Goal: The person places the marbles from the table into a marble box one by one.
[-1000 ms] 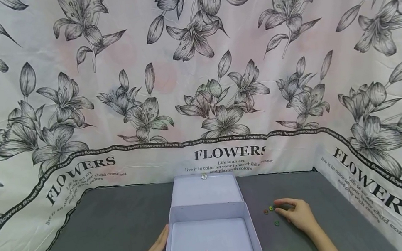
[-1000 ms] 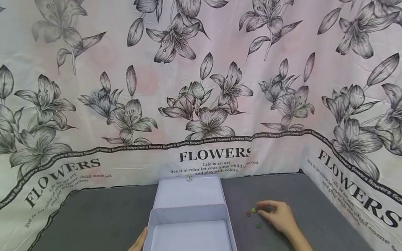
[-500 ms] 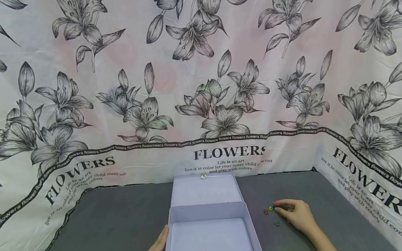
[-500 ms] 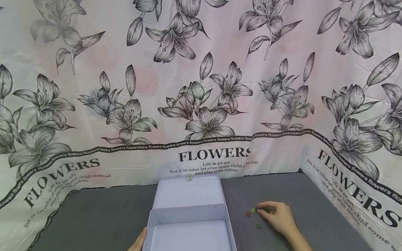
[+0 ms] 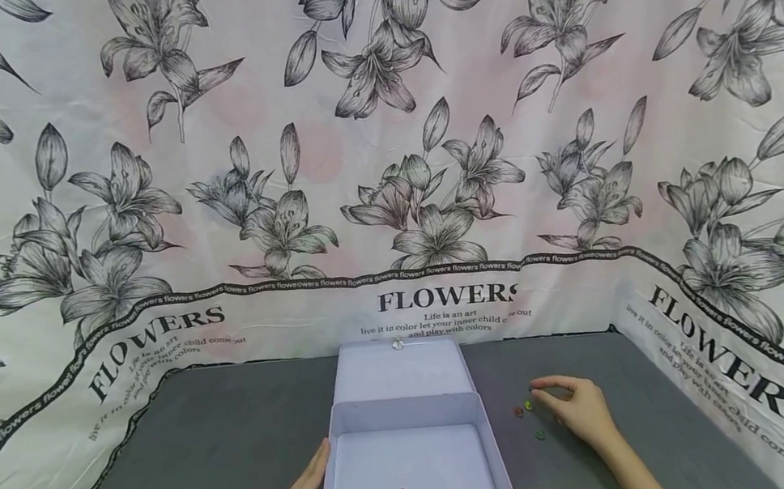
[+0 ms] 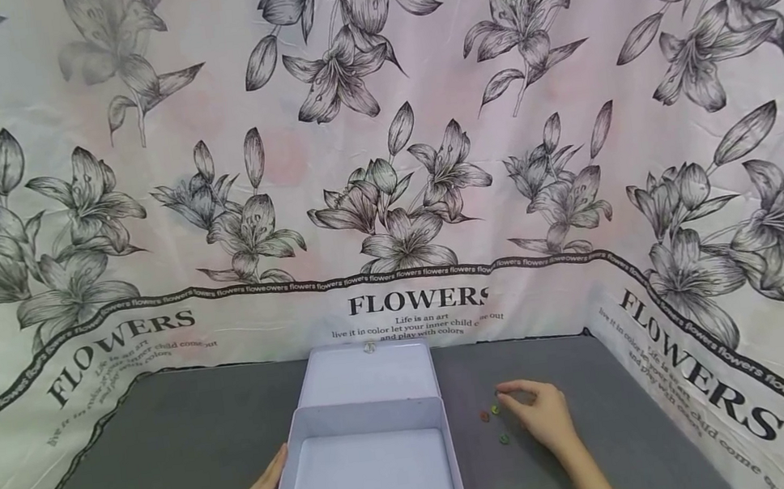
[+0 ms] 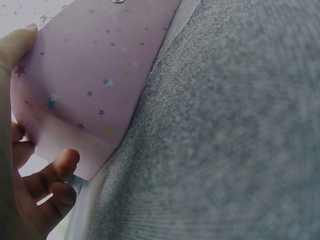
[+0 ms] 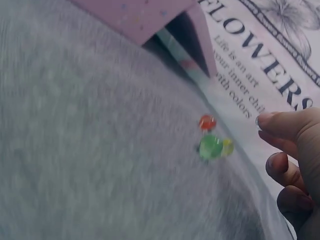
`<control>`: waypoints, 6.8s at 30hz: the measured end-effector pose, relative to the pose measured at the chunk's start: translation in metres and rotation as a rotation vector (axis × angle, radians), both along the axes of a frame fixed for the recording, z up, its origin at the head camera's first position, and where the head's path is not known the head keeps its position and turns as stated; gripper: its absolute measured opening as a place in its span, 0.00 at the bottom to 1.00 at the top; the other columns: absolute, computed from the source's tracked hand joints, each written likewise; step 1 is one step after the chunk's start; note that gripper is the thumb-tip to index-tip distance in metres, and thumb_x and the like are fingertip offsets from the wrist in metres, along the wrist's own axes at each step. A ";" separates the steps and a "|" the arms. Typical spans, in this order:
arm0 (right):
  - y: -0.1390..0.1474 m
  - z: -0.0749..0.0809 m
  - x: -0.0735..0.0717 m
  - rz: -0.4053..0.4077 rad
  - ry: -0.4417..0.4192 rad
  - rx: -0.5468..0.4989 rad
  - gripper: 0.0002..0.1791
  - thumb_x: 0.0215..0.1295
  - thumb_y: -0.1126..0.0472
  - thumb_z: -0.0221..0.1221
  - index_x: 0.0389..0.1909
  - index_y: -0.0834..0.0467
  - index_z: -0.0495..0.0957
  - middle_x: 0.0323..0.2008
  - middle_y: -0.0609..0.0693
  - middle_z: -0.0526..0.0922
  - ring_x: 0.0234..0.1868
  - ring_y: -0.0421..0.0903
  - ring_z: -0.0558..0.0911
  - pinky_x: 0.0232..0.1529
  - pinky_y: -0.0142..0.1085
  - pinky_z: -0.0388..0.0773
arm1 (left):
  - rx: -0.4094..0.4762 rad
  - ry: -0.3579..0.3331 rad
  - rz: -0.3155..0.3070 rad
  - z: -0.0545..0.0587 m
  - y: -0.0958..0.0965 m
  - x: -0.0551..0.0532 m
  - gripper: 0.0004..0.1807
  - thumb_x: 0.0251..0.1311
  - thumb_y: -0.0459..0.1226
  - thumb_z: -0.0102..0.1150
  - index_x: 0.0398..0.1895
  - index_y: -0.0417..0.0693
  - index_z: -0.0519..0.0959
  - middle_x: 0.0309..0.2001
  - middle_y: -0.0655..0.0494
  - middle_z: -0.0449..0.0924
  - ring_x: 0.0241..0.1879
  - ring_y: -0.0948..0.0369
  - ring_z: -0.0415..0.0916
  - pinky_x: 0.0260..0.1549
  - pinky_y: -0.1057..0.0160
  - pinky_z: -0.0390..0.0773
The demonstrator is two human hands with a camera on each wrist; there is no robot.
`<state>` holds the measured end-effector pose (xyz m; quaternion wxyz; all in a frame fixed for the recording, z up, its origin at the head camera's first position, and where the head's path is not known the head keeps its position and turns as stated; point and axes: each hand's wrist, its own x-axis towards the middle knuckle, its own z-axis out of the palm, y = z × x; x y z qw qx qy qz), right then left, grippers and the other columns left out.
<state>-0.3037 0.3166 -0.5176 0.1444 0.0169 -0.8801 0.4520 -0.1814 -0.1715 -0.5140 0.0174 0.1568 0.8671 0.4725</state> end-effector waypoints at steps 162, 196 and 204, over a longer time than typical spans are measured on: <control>-0.104 0.086 -0.001 0.429 0.053 -0.069 0.12 0.70 0.58 0.70 0.53 0.54 0.90 0.40 0.59 0.91 0.14 0.38 0.66 0.16 0.32 0.66 | -0.009 0.022 0.025 -0.001 0.001 0.000 0.56 0.63 0.55 0.73 0.86 0.49 0.53 0.84 0.44 0.50 0.77 0.36 0.59 0.62 0.41 0.76; 0.007 -0.012 0.007 0.125 -0.088 -0.087 0.19 0.61 0.63 0.76 0.53 0.61 0.89 0.16 0.47 0.80 0.11 0.37 0.67 0.16 0.31 0.65 | 0.006 0.014 0.012 -0.001 0.001 0.000 0.57 0.63 0.56 0.73 0.87 0.48 0.51 0.85 0.43 0.48 0.77 0.34 0.58 0.61 0.42 0.77; 0.005 -0.023 0.005 0.093 0.002 0.030 0.14 0.59 0.65 0.77 0.46 0.57 0.91 0.24 0.46 0.88 0.09 0.34 0.65 0.12 0.29 0.62 | 0.003 0.025 0.013 -0.004 0.000 0.000 0.57 0.62 0.55 0.74 0.86 0.47 0.53 0.84 0.43 0.50 0.77 0.36 0.60 0.61 0.42 0.77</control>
